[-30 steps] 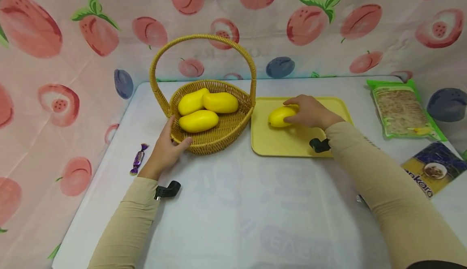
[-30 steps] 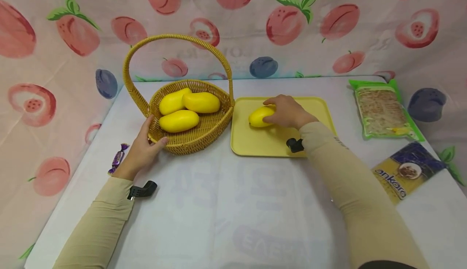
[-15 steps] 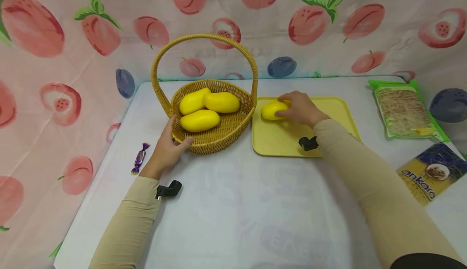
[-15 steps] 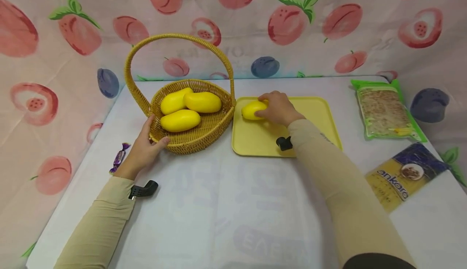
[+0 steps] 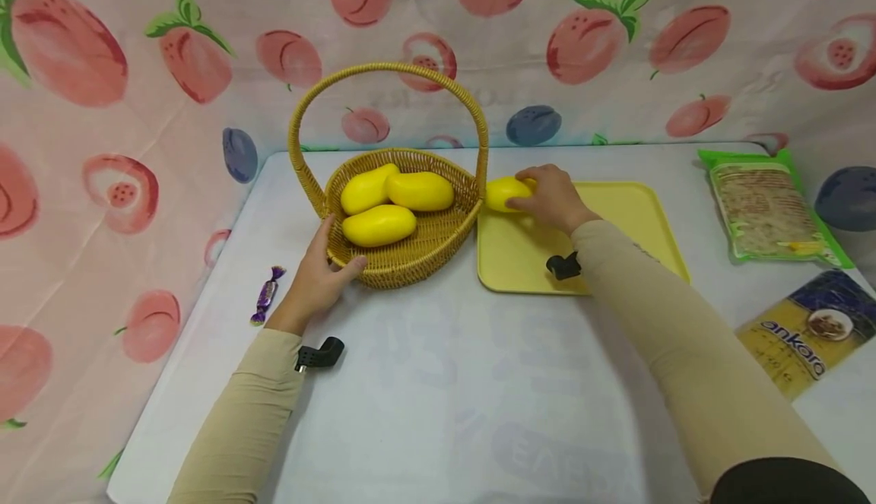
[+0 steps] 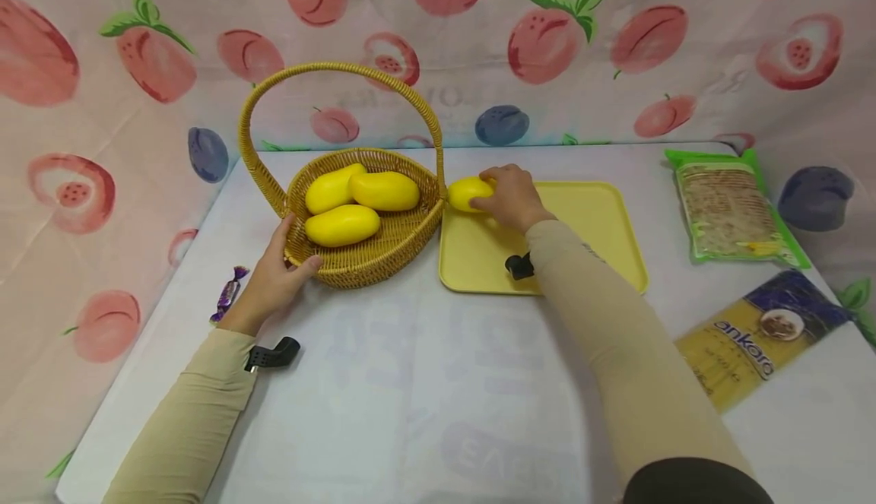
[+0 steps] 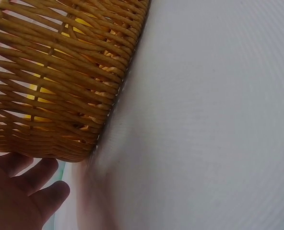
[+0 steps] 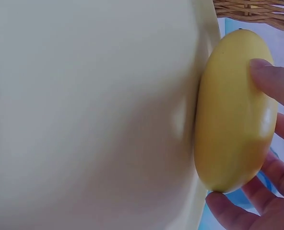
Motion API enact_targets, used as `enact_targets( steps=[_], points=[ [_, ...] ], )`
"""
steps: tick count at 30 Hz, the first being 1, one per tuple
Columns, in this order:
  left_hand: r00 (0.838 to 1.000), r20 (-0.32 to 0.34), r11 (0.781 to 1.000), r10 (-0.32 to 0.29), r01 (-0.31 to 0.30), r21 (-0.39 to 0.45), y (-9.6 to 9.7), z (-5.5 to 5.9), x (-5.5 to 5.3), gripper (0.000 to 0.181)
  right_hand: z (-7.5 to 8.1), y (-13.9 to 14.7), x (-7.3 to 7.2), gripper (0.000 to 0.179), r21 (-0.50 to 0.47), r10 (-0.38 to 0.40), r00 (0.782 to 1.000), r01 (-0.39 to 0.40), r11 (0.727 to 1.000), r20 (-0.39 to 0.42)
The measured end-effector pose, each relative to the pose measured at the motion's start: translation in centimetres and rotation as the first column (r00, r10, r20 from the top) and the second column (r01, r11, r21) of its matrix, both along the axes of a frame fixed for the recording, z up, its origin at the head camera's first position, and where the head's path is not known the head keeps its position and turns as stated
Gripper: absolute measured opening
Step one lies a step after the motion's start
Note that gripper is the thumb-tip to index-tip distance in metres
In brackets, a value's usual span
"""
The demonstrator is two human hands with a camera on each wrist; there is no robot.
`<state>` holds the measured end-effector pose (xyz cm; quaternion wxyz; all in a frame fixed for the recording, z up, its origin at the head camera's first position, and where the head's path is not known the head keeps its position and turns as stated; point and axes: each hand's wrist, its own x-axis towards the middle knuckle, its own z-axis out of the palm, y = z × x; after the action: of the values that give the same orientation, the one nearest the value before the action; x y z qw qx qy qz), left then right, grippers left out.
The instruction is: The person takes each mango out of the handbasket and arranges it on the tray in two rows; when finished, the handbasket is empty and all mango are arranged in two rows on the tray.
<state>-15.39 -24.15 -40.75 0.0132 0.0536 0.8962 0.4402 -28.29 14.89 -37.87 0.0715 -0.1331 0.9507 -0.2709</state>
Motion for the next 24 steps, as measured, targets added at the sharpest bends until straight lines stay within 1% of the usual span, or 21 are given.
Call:
enact_targets(
  steps=[4,9,15,18,21,24],
  points=[
    [1.0,-0.006,1.0,-0.002,0.002,-0.003,0.0,0.0,0.0,0.094,-0.2,-0.3,-0.1,0.06,-0.014,-0.011,1.0,0.011,1.0,-0.008],
    [1.0,0.002,1.0,0.002,-0.002,-0.001,0.0,0.0,0.0,0.093,-0.5,-0.6,-0.4,0.06,-0.028,-0.024,1.0,0.023,0.999,-0.012],
    [1.0,0.002,1.0,0.005,-0.005,0.004,0.1,0.0,-0.1,0.094,-0.5,-1.0,-0.7,0.062,-0.035,-0.059,0.998,0.058,0.998,-0.006],
    [1.0,0.005,1.0,0.004,-0.004,0.008,0.1,-0.1,-0.1,0.094,-0.6,-0.8,-0.6,0.064,-0.04,-0.064,0.998,0.064,0.997,-0.009],
    [1.0,0.006,1.0,0.001,-0.001,0.007,0.1,-0.2,0.0,0.093,-0.3,-0.4,-0.4,0.068,-0.05,-0.059,0.998,0.058,0.997,-0.01],
    [1.0,-0.001,1.0,0.003,-0.003,-0.003,-0.1,0.0,0.0,0.093,0.5,0.3,0.0,0.069,-0.056,-0.044,0.999,0.043,0.998,-0.02]
  ],
)
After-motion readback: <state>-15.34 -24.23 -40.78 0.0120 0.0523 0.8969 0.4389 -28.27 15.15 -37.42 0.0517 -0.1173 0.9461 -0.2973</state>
